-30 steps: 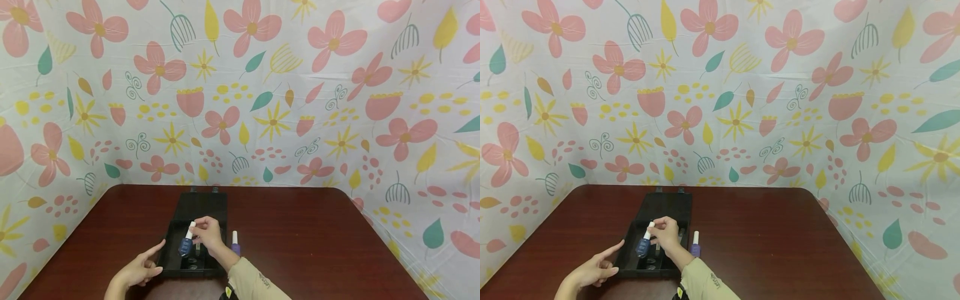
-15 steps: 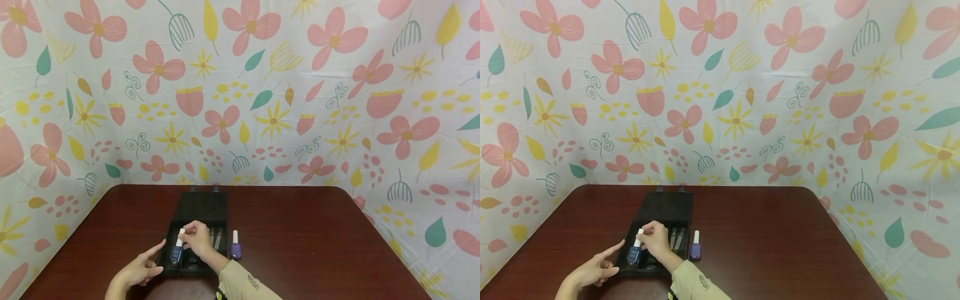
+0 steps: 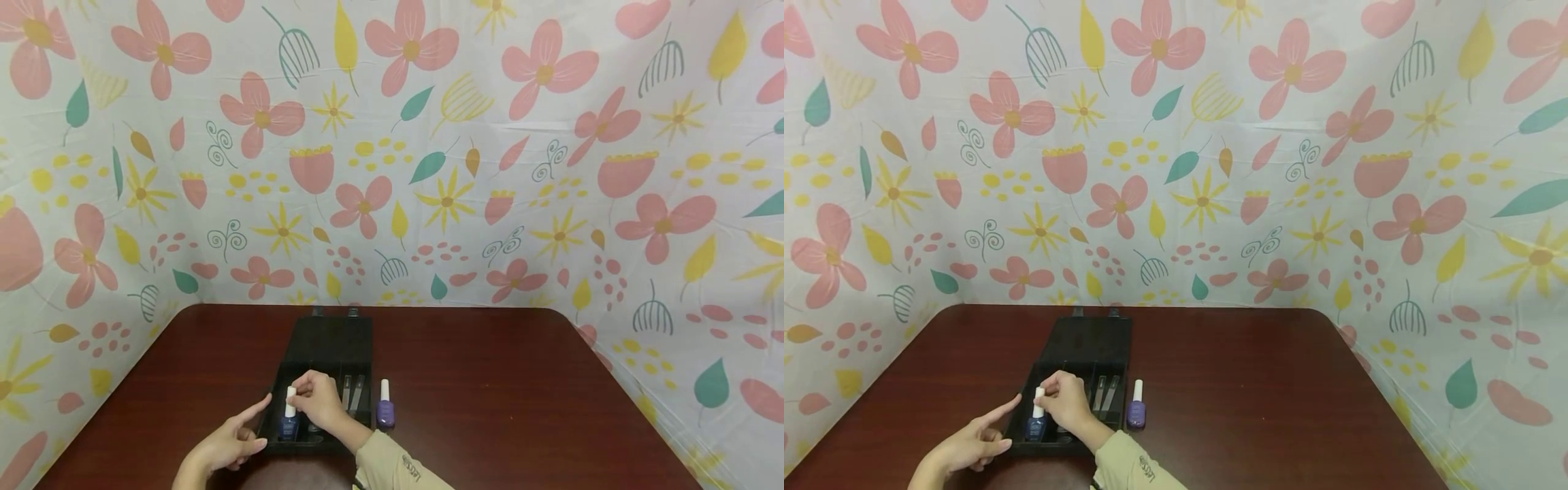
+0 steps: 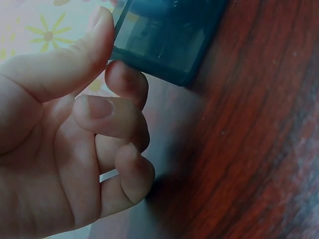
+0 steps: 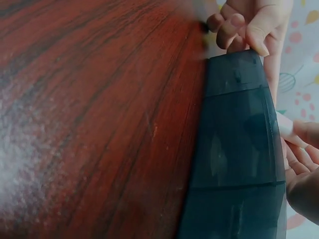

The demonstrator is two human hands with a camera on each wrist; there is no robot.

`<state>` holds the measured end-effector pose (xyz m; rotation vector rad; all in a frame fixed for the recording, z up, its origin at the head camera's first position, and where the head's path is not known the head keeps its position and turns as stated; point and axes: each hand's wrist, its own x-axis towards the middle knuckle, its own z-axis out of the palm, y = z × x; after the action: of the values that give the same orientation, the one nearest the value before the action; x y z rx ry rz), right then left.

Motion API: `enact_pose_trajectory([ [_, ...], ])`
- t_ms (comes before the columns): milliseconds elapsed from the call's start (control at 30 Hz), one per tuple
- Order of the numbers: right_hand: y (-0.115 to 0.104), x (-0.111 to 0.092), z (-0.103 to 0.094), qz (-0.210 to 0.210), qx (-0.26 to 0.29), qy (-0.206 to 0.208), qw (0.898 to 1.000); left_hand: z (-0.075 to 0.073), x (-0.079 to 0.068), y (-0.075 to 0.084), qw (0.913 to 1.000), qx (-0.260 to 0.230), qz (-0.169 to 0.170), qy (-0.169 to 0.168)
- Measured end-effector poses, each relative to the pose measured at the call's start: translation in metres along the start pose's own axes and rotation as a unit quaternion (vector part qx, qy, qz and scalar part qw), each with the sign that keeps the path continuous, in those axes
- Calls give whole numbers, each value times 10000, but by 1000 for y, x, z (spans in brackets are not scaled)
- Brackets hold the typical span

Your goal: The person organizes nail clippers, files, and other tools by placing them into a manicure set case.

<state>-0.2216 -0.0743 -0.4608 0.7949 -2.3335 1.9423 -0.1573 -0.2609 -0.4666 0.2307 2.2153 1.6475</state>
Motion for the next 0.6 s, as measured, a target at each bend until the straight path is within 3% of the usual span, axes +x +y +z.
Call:
enact_pose_trajectory([
  [367, 0, 0, -5, -615, -1228, -65, 9905, -3, 2, -3, 9999, -27, 6, -132],
  [600, 3, 3, -7, -633, -1640, -46, 9844, -3, 1, -1, 9999, 23, -93, -53],
])
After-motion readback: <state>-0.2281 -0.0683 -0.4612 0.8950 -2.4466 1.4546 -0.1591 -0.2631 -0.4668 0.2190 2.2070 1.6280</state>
